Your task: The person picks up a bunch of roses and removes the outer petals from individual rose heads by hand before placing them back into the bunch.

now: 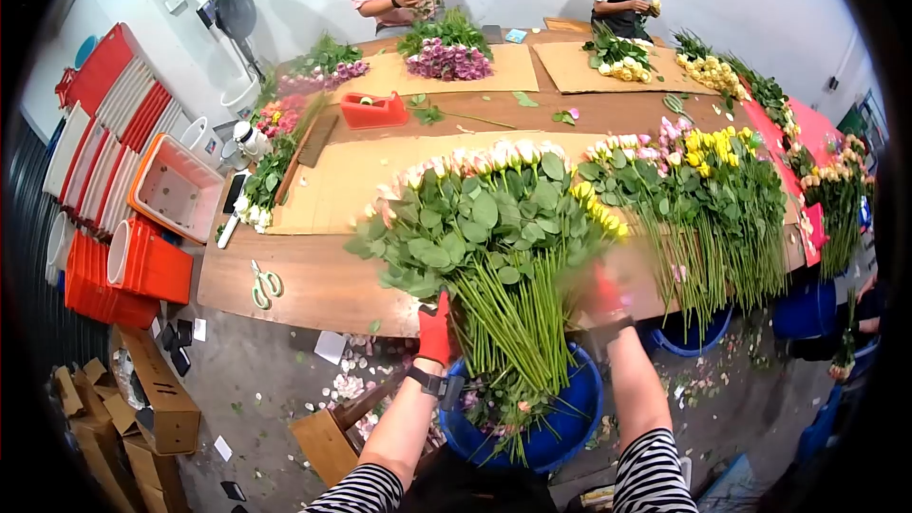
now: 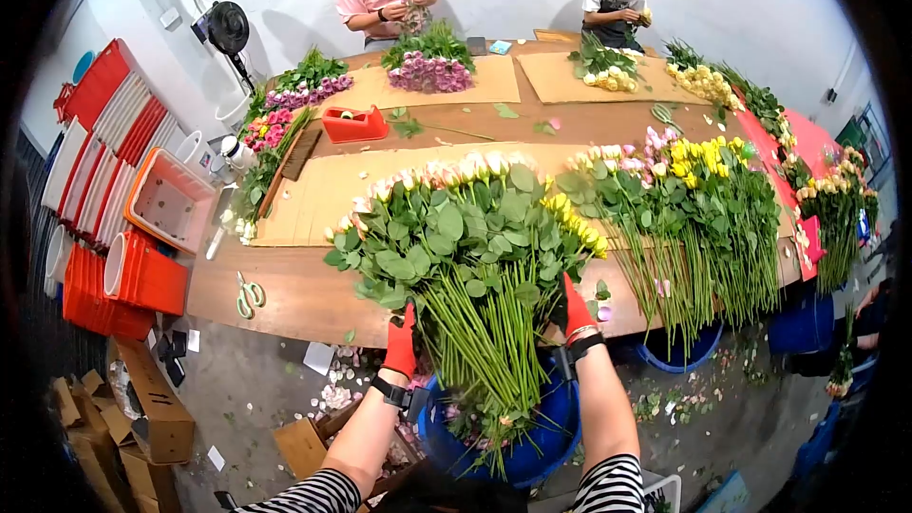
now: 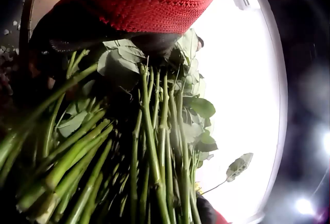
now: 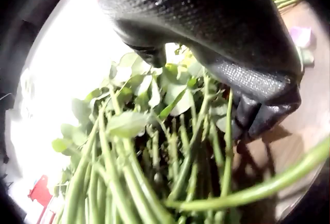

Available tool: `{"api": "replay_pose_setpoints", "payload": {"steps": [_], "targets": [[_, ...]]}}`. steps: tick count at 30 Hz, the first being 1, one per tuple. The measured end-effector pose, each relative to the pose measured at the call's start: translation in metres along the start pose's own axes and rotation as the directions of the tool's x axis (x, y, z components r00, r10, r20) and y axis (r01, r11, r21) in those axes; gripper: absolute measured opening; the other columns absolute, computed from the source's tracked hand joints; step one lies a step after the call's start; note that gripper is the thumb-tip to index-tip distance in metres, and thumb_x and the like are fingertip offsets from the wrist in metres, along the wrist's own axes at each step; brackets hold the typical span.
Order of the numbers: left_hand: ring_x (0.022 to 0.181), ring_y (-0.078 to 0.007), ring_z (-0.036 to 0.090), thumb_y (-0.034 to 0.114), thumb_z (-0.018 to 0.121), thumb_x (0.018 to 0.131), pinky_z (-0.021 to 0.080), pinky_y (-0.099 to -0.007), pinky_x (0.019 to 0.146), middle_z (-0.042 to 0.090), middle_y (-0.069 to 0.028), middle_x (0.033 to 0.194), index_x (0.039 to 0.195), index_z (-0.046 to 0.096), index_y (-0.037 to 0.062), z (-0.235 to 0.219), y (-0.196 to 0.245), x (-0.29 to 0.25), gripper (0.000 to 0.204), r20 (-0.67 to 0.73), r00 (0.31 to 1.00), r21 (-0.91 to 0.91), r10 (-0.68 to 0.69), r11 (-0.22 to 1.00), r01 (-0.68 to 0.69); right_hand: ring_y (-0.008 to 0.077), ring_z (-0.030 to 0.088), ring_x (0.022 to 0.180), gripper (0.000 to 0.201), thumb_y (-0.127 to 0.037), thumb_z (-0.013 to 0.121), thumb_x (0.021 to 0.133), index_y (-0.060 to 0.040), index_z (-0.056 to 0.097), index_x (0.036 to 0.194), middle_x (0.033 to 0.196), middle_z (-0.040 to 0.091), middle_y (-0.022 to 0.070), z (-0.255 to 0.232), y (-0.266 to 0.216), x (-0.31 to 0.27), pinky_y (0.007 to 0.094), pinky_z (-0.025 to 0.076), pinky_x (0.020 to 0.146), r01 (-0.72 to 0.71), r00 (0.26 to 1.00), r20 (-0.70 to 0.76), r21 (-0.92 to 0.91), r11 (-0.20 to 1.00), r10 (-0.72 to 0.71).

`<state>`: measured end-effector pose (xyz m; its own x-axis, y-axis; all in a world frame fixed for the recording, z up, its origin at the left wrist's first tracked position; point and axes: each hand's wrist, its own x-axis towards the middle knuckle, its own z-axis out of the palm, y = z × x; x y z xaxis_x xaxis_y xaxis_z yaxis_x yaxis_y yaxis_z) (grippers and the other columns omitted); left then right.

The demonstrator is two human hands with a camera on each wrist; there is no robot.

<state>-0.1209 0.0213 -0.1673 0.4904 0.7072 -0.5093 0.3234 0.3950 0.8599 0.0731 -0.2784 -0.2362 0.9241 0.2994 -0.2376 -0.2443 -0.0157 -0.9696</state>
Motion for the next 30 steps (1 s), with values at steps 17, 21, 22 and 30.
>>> {"api": "replay_pose_setpoints", "payload": {"steps": [17,21,22,30], "targets": [[0.095,-0.0181,0.062,0.011,0.079,0.080,0.052,-0.0327,0.080,0.064,-0.0062,0.113,0.129,0.050,0.0042,0.033,-0.002,0.013,0.058,0.150,0.940,-0.340,0.306,0.909,-0.241,0.0135,0.058,0.095,0.038,-0.038,0.051,0.101,-0.0100,0.055,0.126,0.109,0.061,0.0002,0.158,0.045,-0.037,0.0300,0.049,0.084,-0.060,0.991,-0.028,0.782,0.620,0.130],[0.092,-0.0170,0.064,0.002,0.077,0.079,0.053,-0.0305,0.082,0.066,-0.0063,0.108,0.123,0.055,0.0014,0.009,0.021,0.016,0.049,0.145,0.914,-0.331,0.380,0.889,-0.317,0.0234,0.051,0.115,0.036,-0.028,0.045,0.102,-0.0156,0.042,0.136,0.128,0.052,0.0079,0.195,0.059,-0.042,0.0391,0.044,0.099,-0.017,1.000,0.008,0.641,0.768,0.016],[0.095,-0.0185,0.066,-0.006,0.075,0.078,0.054,-0.0302,0.085,0.065,-0.0088,0.112,0.127,0.051,-0.0003,0.002,0.025,0.020,0.055,0.148,0.921,-0.314,0.360,0.900,-0.301,0.0261,0.047,0.122,0.042,-0.026,0.048,0.100,-0.0135,0.039,0.140,0.137,0.044,0.0124,0.208,0.071,-0.041,0.0415,0.041,0.103,-0.024,0.999,-0.010,0.759,0.651,0.049],[0.101,-0.0240,0.059,0.019,0.075,0.084,0.051,-0.0369,0.087,0.061,-0.0121,0.120,0.128,0.052,0.0015,-0.066,0.017,0.078,0.053,0.057,0.772,0.132,0.633,0.762,-0.634,0.0419,0.041,0.126,0.067,-0.038,0.056,0.093,-0.0048,0.032,0.147,0.139,0.032,0.0312,0.269,0.025,-0.054,0.0477,0.036,0.105,0.424,0.901,0.260,-0.696,0.580,-0.346]]}}
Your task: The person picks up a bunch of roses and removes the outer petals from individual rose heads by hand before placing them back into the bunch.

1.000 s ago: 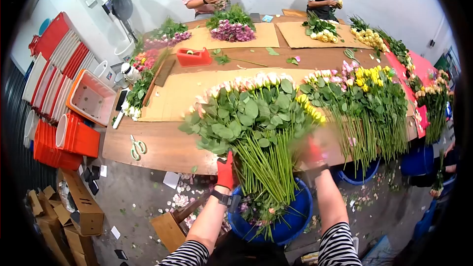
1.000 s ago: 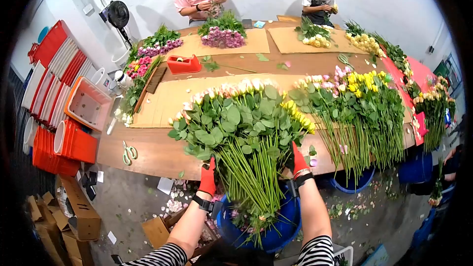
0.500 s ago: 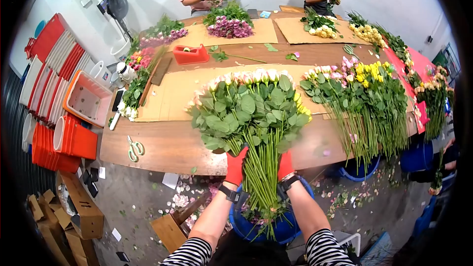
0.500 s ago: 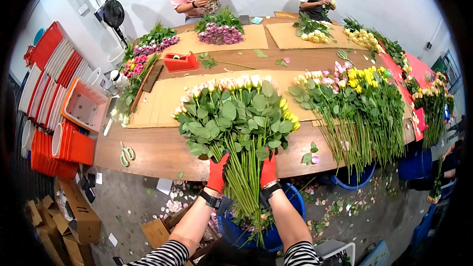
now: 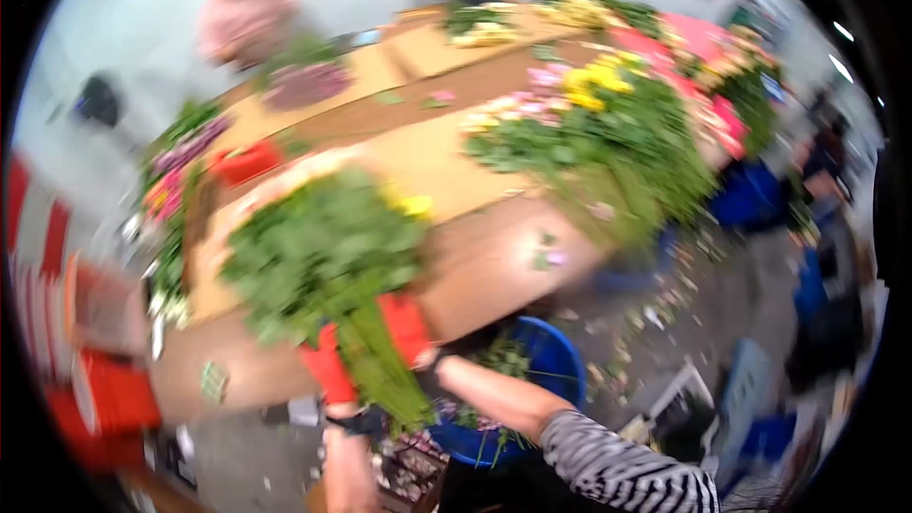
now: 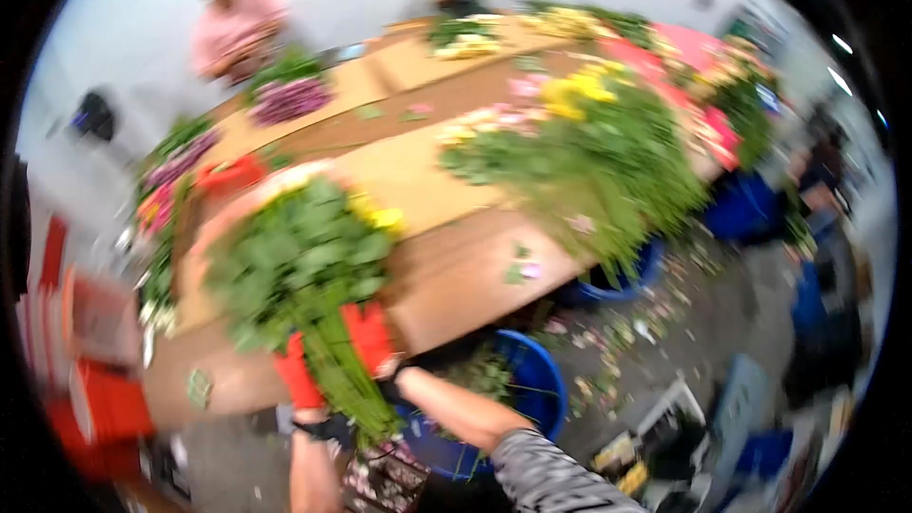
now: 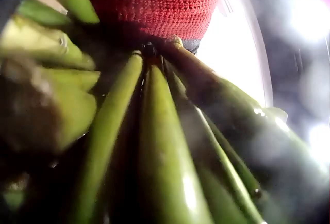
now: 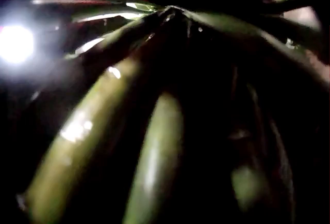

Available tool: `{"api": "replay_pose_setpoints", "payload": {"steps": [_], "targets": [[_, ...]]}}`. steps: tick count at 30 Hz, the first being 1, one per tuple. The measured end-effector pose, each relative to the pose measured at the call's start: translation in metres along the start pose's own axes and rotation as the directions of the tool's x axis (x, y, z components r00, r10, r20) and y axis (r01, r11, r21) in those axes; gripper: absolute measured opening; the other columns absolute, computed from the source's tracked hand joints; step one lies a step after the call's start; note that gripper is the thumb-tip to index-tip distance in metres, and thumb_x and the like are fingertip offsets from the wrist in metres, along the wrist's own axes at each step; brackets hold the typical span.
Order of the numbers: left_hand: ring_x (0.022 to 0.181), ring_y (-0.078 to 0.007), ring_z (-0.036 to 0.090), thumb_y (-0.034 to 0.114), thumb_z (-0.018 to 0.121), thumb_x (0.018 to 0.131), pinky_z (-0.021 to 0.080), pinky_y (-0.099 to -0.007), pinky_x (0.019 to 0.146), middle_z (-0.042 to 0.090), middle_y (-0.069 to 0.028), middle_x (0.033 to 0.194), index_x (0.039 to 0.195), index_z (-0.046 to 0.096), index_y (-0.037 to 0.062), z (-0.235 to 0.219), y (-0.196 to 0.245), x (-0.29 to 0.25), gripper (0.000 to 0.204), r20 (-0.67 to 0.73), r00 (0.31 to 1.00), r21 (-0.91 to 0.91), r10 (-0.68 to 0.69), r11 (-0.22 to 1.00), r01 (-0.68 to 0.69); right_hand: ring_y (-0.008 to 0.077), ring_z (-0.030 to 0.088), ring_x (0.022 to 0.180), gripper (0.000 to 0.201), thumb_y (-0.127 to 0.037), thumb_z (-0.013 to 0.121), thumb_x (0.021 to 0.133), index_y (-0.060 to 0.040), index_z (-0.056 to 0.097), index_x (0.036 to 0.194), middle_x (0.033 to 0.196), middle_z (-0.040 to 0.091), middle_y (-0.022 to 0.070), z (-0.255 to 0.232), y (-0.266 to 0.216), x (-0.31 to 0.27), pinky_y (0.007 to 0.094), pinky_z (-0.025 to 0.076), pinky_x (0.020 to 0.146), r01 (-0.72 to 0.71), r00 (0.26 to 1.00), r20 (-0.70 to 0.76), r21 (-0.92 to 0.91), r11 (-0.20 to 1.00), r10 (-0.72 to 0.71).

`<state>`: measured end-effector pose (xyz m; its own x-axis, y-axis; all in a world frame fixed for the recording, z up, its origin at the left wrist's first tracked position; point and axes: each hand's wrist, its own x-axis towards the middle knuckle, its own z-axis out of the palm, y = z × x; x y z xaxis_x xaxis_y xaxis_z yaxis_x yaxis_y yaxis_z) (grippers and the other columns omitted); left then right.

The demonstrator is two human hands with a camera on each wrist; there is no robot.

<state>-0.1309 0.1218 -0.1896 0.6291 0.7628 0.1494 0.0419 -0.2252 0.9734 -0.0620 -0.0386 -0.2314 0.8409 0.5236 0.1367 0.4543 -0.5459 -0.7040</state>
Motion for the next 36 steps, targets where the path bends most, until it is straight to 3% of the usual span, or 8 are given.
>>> {"api": "replay_pose_setpoints", "payload": {"steps": [3,6,13,20,22,25,28,36], "targets": [[0.091,-0.0190,0.063,0.025,0.062,0.095,0.055,-0.0343,0.077,0.065,-0.0103,0.109,0.112,0.059,0.0001,-0.013,-0.024,0.004,0.030,0.227,0.957,-0.131,-0.179,0.968,0.212,0.0471,0.042,0.122,0.074,-0.046,0.057,0.091,-0.0025,0.032,0.146,0.131,0.034,0.0362,0.011,-0.017,0.014,0.0484,0.037,0.102,-0.083,0.996,0.019,-0.069,0.994,0.084],[0.108,-0.0225,0.059,0.028,0.058,0.098,0.049,-0.0359,0.093,0.057,-0.0141,0.130,0.132,0.052,-0.0046,-0.026,-0.094,0.023,0.048,0.310,0.908,-0.393,-0.282,0.831,0.393,0.0361,0.040,0.135,0.099,-0.056,0.058,0.091,0.0068,0.011,0.151,0.143,0.040,0.0300,0.003,-0.015,0.028,0.0403,0.034,0.110,-0.325,0.879,-0.053,0.662,0.675,0.475],[0.116,-0.0231,0.058,0.036,0.052,0.100,0.049,-0.0375,0.097,0.055,-0.0116,0.135,0.139,0.046,0.0016,-0.072,-0.100,0.024,0.052,0.497,0.797,-0.345,-0.343,0.765,0.544,0.0359,0.038,0.137,0.091,-0.055,0.047,0.095,0.0064,0.009,0.151,0.147,0.037,0.0291,0.021,0.002,0.002,0.0378,0.031,0.113,-0.532,0.838,0.245,0.562,0.633,0.487],[0.115,-0.0332,0.057,0.048,0.052,0.094,0.045,-0.0545,0.090,0.056,-0.0161,0.133,0.137,0.050,0.0071,-0.127,-0.112,0.023,0.059,0.425,0.904,0.209,-0.040,0.976,-0.055,0.0376,0.045,0.131,0.089,-0.063,0.049,0.091,0.0015,0.029,0.148,0.141,0.045,0.0283,-0.095,-0.005,-0.056,0.0416,0.036,0.108,-0.568,0.802,-0.040,0.257,0.782,0.596],[0.117,-0.0404,0.055,0.062,0.056,0.089,0.042,-0.0694,0.086,0.054,-0.0182,0.136,0.137,0.051,0.0122,-0.142,-0.060,-0.005,0.070,0.360,0.930,0.456,0.073,0.856,-0.244,0.0383,0.035,0.139,0.087,-0.060,0.049,0.090,-0.0025,0.028,0.151,0.150,0.035,0.0270,-0.133,0.001,-0.077,0.0484,0.027,0.112,-0.566,0.823,-0.036,-0.141,0.812,0.568],[0.110,-0.0372,0.057,0.061,0.049,0.091,0.045,-0.0624,0.083,0.057,-0.0170,0.131,0.136,0.052,0.0107,-0.144,-0.103,-0.010,0.067,0.138,0.847,0.922,0.513,0.245,-0.298,0.0396,0.023,0.145,0.088,-0.058,0.052,0.088,-0.0050,0.024,0.153,0.157,0.023,0.0246,-0.122,0.047,-0.103,0.0555,0.018,0.115,-0.514,0.841,-0.079,-0.427,0.744,0.536],[0.105,-0.0378,0.058,0.061,0.043,0.093,0.045,-0.0581,0.079,0.058,-0.0172,0.127,0.133,0.054,0.0102,-0.128,-0.091,-0.026,0.066,0.255,0.798,0.966,0.545,-0.108,-0.235,0.0439,0.015,0.146,0.094,-0.059,0.055,0.085,-0.0063,0.020,0.154,0.160,0.015,0.0234,-0.117,0.070,-0.122,0.0602,0.012,0.115,-0.384,0.872,0.057,-0.536,0.752,0.486],[0.103,-0.0389,0.056,0.060,0.041,0.094,0.044,-0.0570,0.078,0.058,-0.0168,0.127,0.132,0.055,0.0121,-0.100,-0.157,0.006,0.062,0.262,0.827,0.965,0.498,-0.143,-0.219,0.0417,0.034,0.133,0.073,-0.054,0.058,0.085,-0.0039,0.042,0.136,0.143,0.038,0.0237,-0.119,0.066,-0.111,0.0560,0.026,0.108,-0.463,0.886,-0.190,-0.419,0.781,0.424]]}}
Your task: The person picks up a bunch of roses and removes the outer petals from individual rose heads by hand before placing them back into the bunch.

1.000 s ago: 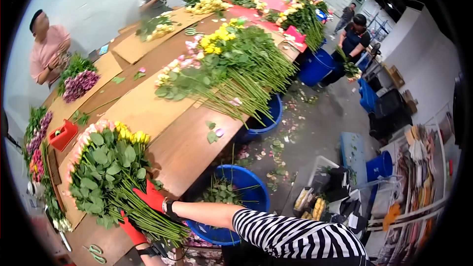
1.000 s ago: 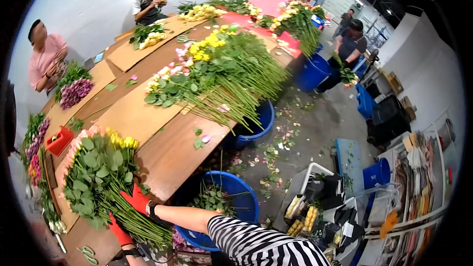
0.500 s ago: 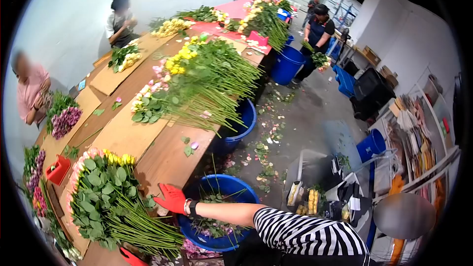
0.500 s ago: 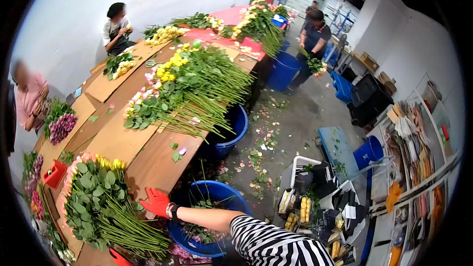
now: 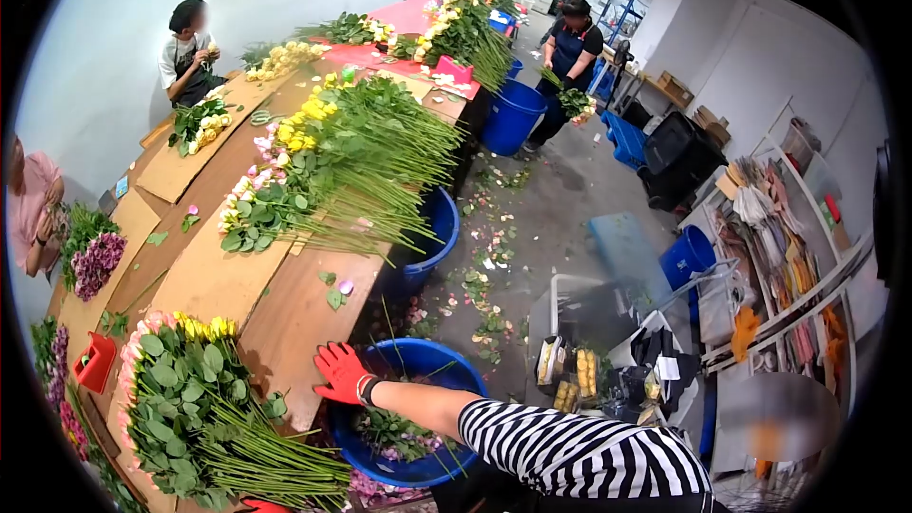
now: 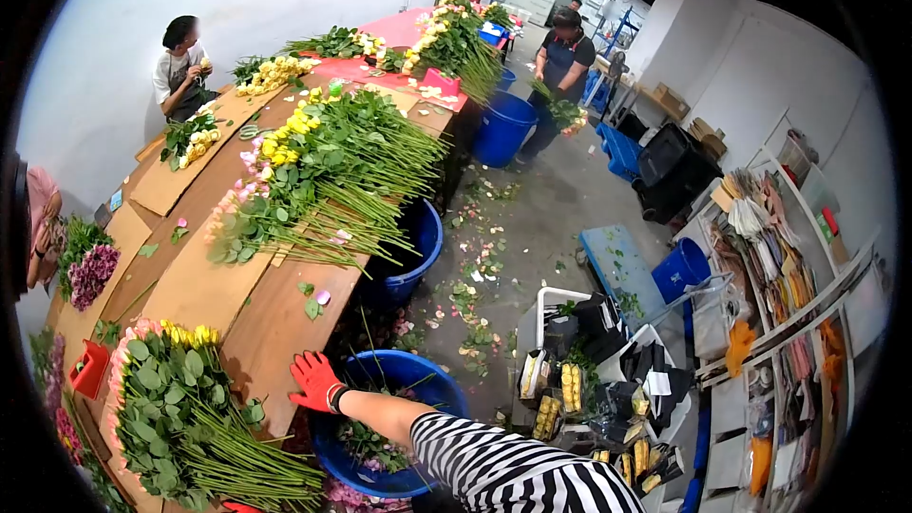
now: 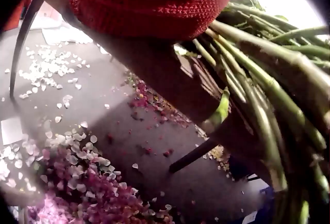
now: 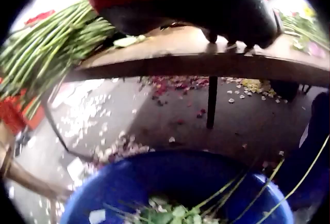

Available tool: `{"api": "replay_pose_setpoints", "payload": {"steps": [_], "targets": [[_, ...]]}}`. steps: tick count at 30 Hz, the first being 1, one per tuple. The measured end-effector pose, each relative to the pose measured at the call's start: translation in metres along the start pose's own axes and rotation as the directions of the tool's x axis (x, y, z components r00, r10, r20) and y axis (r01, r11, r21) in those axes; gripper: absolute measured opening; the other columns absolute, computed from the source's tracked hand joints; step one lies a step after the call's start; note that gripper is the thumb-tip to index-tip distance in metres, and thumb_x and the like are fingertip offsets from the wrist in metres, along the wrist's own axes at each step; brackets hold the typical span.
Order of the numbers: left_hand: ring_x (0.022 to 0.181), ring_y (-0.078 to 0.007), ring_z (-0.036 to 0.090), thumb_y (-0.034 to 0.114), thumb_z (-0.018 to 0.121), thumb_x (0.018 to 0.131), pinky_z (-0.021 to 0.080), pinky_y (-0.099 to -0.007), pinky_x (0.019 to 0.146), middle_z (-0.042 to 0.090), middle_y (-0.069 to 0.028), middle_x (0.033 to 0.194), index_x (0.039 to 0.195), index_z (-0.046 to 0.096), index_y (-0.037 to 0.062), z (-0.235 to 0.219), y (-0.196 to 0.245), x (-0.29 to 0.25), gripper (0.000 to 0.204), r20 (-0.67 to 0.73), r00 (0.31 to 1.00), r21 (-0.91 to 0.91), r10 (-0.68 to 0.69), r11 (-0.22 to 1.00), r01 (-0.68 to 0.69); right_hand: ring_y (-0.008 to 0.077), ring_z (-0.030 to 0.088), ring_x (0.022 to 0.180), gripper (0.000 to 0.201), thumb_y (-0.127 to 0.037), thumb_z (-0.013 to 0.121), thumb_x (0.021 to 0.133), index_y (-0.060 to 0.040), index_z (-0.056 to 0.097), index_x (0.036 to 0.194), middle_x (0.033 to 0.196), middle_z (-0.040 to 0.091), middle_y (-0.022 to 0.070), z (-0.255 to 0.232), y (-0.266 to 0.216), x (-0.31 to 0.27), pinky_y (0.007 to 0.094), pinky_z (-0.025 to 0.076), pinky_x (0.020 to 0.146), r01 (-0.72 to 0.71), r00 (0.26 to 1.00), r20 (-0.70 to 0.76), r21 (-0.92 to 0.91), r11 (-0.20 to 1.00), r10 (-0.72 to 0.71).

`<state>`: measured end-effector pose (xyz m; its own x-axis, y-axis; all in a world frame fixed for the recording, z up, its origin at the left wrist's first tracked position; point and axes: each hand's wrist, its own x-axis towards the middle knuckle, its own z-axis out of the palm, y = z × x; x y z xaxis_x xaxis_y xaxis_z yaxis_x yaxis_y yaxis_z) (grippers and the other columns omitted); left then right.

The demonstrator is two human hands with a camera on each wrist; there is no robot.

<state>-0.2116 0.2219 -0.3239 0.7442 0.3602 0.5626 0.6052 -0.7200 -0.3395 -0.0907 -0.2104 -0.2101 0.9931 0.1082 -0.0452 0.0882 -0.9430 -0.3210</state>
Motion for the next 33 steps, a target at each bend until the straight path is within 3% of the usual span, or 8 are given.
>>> {"api": "replay_pose_setpoints", "payload": {"steps": [2,3,6,7,11,18,33], "targets": [[0.104,-0.0387,0.056,0.059,0.040,0.094,0.044,-0.0569,0.079,0.058,-0.0167,0.127,0.132,0.055,0.0122,-0.001,0.007,0.003,0.062,0.024,1.000,0.005,-0.008,1.000,0.008,0.0382,0.046,0.120,0.056,-0.048,0.057,0.087,-0.0050,0.052,0.122,0.127,0.050,0.0210,-0.014,0.004,0.027,0.0513,0.034,0.101,-0.071,0.996,-0.041,0.140,0.988,0.077],[0.104,-0.0386,0.056,0.059,0.040,0.094,0.044,-0.0568,0.079,0.057,-0.0166,0.128,0.132,0.054,0.0122,0.004,0.006,-0.002,0.062,0.038,0.999,0.013,-0.008,1.000,0.008,0.0330,0.049,0.106,0.041,-0.043,0.059,0.086,-0.0079,0.052,0.106,0.111,0.052,0.0164,-0.013,0.004,0.036,0.0462,0.037,0.092,-0.039,0.983,-0.177,0.053,0.998,0.048],[0.105,-0.0383,0.056,0.058,0.040,0.095,0.043,-0.0566,0.080,0.057,-0.0164,0.128,0.133,0.054,0.0124,0.005,0.007,-0.007,0.061,0.066,0.998,0.050,-0.007,0.999,0.004,0.0352,0.047,0.114,0.049,-0.045,0.059,0.086,-0.0059,0.053,0.116,0.121,0.052,0.0193,-0.015,0.005,0.067,0.0483,0.034,0.100,-0.074,0.979,-0.187,0.027,0.997,0.078],[0.105,-0.0382,0.056,0.058,0.040,0.095,0.043,-0.0565,0.080,0.057,-0.0164,0.128,0.133,0.054,0.0124,0.005,0.008,-0.005,0.061,0.070,0.998,0.065,-0.009,0.998,0.004,0.0379,0.042,0.126,0.062,-0.048,0.057,0.088,-0.0039,0.049,0.131,0.136,0.046,0.0222,0.017,0.012,0.076,0.0498,0.029,0.108,-0.052,0.916,-0.397,0.001,0.999,0.048],[0.106,-0.0378,0.055,0.057,0.040,0.095,0.043,-0.0561,0.081,0.057,-0.0161,0.129,0.133,0.054,0.0126,0.004,0.016,0.002,0.060,0.084,0.996,0.106,0.002,0.994,-0.011,0.0382,0.031,0.138,0.077,-0.053,0.054,0.089,-0.0019,0.038,0.145,0.148,0.036,0.0232,0.007,0.010,0.077,0.0505,0.018,0.117,-0.083,0.968,-0.234,0.030,0.996,0.088],[0.108,-0.0372,0.055,0.055,0.039,0.096,0.043,-0.0556,0.083,0.056,-0.0157,0.130,0.133,0.053,0.0129,-0.009,0.048,0.016,0.058,0.136,0.991,0.079,0.014,0.997,-0.025,0.0382,0.032,0.138,0.078,-0.055,0.054,0.088,-0.0038,0.038,0.145,0.147,0.037,0.0228,0.007,0.013,0.080,0.0518,0.022,0.114,-0.070,0.970,-0.231,0.029,0.997,0.075],[0.112,-0.0357,0.053,0.051,0.038,0.097,0.042,-0.0543,0.087,0.054,-0.0148,0.132,0.134,0.052,0.0135,-0.009,0.077,0.044,0.055,0.076,0.994,-0.003,-0.080,0.997,0.080,0.0374,0.032,0.139,0.079,-0.057,0.051,0.089,-0.0047,0.036,0.146,0.148,0.036,0.0219,0.001,0.010,0.079,0.0515,0.022,0.115,-0.064,0.974,-0.219,0.000,0.998,0.063]]}}
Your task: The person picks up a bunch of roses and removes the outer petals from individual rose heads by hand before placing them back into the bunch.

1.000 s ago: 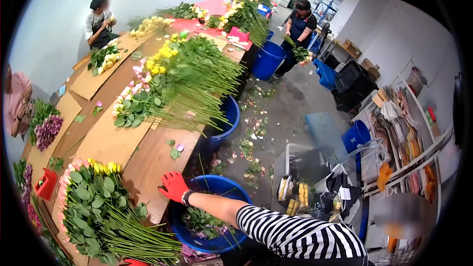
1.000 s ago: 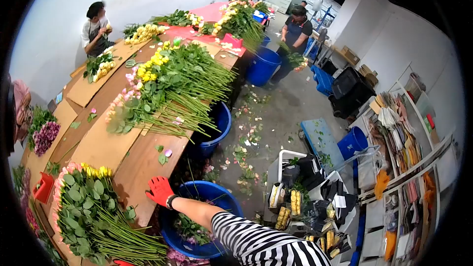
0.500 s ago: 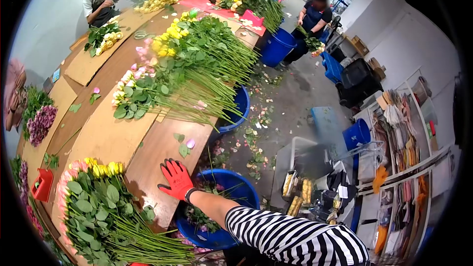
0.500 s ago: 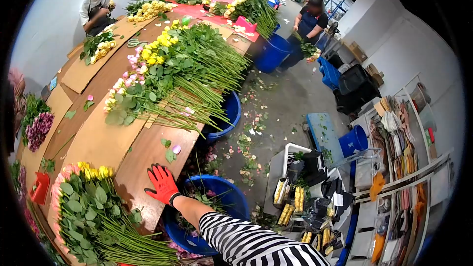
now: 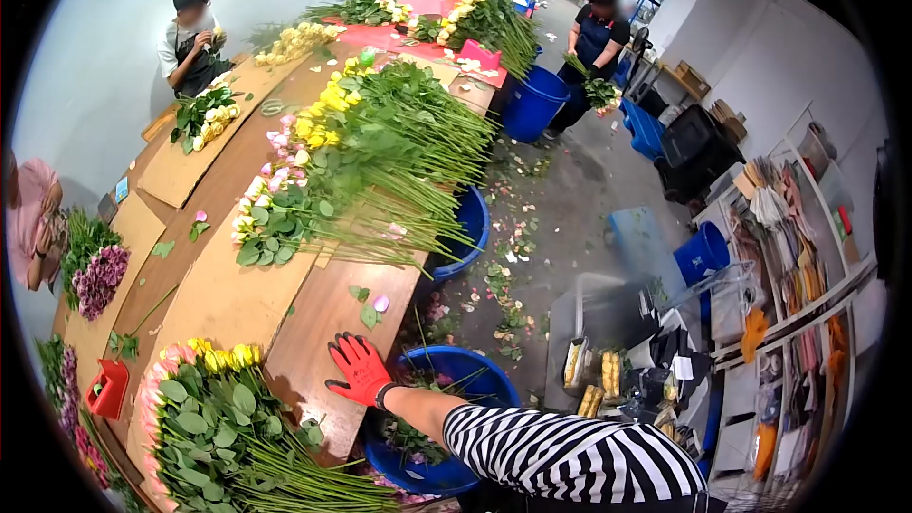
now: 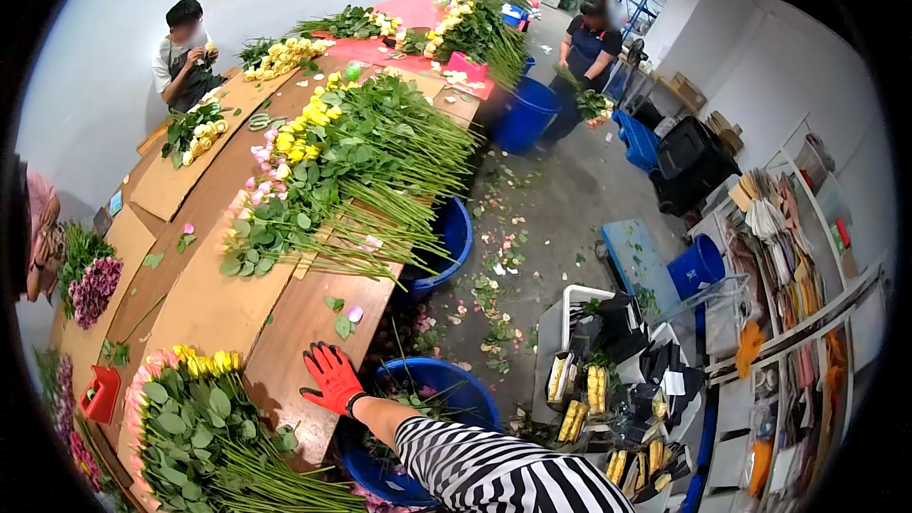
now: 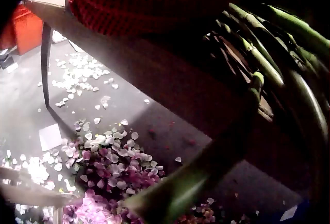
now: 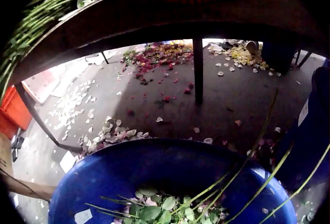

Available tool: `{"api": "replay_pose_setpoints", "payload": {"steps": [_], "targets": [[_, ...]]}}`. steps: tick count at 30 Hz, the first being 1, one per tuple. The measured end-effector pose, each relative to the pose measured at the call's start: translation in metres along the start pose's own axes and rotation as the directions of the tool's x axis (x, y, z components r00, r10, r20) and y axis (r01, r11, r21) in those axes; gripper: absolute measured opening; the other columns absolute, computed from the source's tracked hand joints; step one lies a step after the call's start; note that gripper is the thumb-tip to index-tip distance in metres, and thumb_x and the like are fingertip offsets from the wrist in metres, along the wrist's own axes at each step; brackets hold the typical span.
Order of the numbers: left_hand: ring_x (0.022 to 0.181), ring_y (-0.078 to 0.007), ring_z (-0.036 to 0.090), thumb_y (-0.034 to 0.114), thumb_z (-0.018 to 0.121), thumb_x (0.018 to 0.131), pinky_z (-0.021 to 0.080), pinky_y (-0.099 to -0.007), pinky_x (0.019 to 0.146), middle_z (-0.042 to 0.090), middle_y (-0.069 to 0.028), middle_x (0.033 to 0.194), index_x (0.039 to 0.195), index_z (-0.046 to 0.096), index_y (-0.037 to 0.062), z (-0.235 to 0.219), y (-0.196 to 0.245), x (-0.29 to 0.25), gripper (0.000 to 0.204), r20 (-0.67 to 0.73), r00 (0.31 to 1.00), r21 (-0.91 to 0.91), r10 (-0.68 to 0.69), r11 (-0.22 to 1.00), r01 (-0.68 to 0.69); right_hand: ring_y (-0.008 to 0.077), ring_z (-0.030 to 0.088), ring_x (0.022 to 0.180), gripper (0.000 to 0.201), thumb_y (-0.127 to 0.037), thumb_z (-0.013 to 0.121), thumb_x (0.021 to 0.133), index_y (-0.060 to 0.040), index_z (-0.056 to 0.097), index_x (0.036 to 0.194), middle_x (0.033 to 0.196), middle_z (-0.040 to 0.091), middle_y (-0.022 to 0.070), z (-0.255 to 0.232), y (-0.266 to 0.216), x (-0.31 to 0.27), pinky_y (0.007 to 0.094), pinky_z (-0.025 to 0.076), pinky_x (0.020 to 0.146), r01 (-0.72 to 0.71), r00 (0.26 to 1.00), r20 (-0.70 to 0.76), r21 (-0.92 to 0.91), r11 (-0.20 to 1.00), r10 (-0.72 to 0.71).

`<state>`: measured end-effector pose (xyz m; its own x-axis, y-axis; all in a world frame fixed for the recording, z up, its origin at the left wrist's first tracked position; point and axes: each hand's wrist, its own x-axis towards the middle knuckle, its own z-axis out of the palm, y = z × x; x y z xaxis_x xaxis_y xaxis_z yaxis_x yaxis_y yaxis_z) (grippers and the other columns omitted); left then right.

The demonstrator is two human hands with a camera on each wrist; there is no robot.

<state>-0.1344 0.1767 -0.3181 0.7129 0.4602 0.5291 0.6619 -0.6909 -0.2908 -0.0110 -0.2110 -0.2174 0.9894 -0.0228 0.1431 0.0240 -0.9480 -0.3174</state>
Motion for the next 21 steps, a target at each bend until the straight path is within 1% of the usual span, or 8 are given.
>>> {"api": "replay_pose_setpoints", "payload": {"steps": [4,21], "targets": [[0.113,-0.0354,0.053,0.050,0.038,0.097,0.042,-0.0540,0.088,0.054,-0.0146,0.133,0.135,0.051,0.0137,0.0006,0.0017,0.0000,0.054,0.003,1.000,-0.014,-0.014,1.000,0.015,0.0375,0.031,0.139,0.080,-0.057,0.051,0.089,-0.0045,0.035,0.146,0.149,0.035,0.0220,0.0003,0.0007,-0.0010,0.0516,0.021,0.115,0.000,1.000,0.022,0.004,1.000,0.000],[0.117,-0.0338,0.052,0.046,0.036,0.098,0.041,-0.0526,0.092,0.052,-0.0135,0.136,0.136,0.050,0.0144,0.0035,0.0033,0.0028,0.051,0.045,0.996,-0.038,-0.082,0.996,0.084,0.0373,0.031,0.139,0.080,-0.058,0.049,0.090,-0.0047,0.035,0.147,0.149,0.035,0.0223,-0.0035,0.0005,-0.0004,0.0514,0.021,0.115,0.001,1.000,0.019,-0.003,1.000,-0.001]]}}
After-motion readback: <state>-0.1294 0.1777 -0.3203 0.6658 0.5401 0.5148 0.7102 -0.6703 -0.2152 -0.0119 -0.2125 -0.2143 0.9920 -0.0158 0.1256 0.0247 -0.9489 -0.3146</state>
